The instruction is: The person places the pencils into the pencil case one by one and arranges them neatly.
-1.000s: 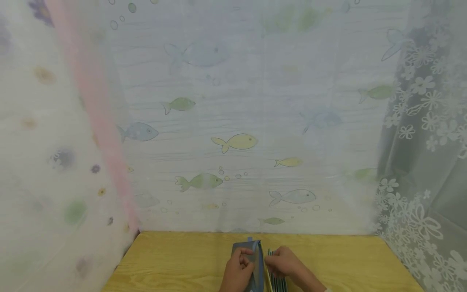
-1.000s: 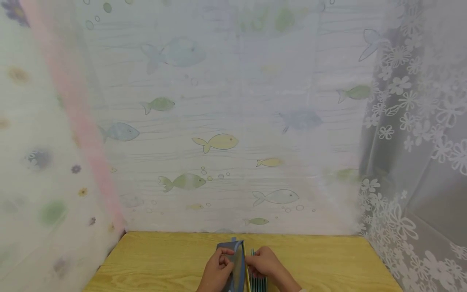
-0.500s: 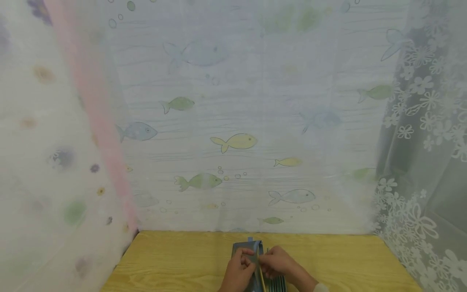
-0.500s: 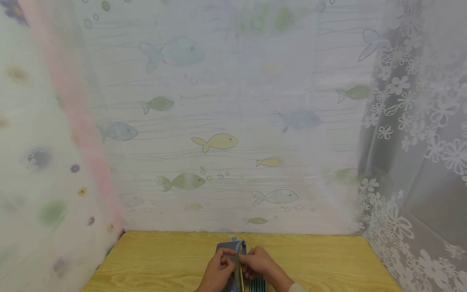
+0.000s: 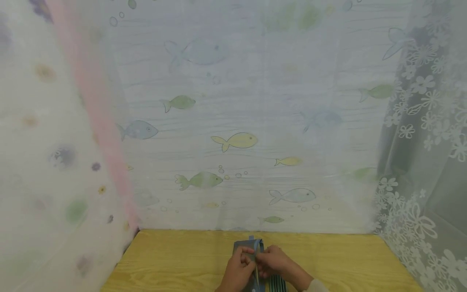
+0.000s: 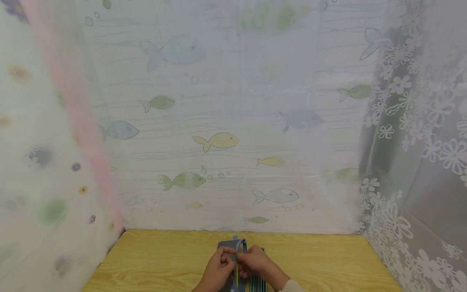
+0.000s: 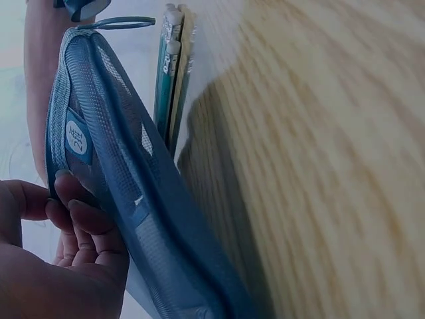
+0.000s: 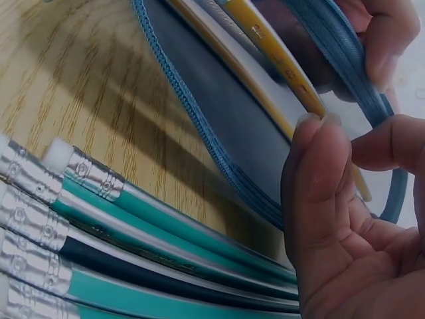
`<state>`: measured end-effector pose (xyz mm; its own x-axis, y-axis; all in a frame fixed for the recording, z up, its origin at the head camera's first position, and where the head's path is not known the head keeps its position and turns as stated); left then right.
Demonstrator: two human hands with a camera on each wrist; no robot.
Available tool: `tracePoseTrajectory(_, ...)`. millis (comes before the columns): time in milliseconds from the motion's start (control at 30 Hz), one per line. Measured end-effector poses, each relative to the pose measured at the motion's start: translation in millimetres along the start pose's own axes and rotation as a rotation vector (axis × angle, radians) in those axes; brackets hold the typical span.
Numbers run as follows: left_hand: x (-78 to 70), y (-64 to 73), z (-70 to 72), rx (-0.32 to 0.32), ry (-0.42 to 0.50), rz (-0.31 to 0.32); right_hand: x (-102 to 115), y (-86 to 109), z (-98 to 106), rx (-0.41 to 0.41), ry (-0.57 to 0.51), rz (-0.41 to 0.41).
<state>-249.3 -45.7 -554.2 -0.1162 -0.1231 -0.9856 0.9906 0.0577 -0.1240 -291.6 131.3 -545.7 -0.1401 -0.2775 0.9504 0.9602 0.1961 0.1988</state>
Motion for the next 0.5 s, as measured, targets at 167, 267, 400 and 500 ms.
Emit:
tracePoseTrajectory(167, -1.5, -1.6, 0.7, 0.005, 0.009, 0.007, 0.4, -2.7, -1.0, 0.017, -0.006, 0.015)
tracePoseTrajectory(267, -1.8, -2.4, 1.0, 0.004, 0.005, 0.008, 1.6, -2.9, -2.3, 0.025, -0.005, 0.01)
tracePoseTrajectory(400, -2.1, -2.0, 2.0, -0.004, -0.003, 0.0, 2.3, -2.5, -5.1, 0.022, -0.001, 0.002)
tracePoseTrajectory(500, -2.5, -2.5, 2.3, -0.002, 0.014, -0.003, 2.9, -2.2, -7.1, 0.024, -0.021, 0.004)
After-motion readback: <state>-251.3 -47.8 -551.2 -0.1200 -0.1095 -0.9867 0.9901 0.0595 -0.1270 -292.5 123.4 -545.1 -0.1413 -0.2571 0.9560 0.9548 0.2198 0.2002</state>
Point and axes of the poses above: each hand's wrist, its own y-axis away from the middle knuckle, its own z-axis out of the back of the hand, x = y × z, the point moved 1 cm from there along -y, towards the middle knuckle, and after that the axes turned 13 degrees about -x, right-handed, at the moved point
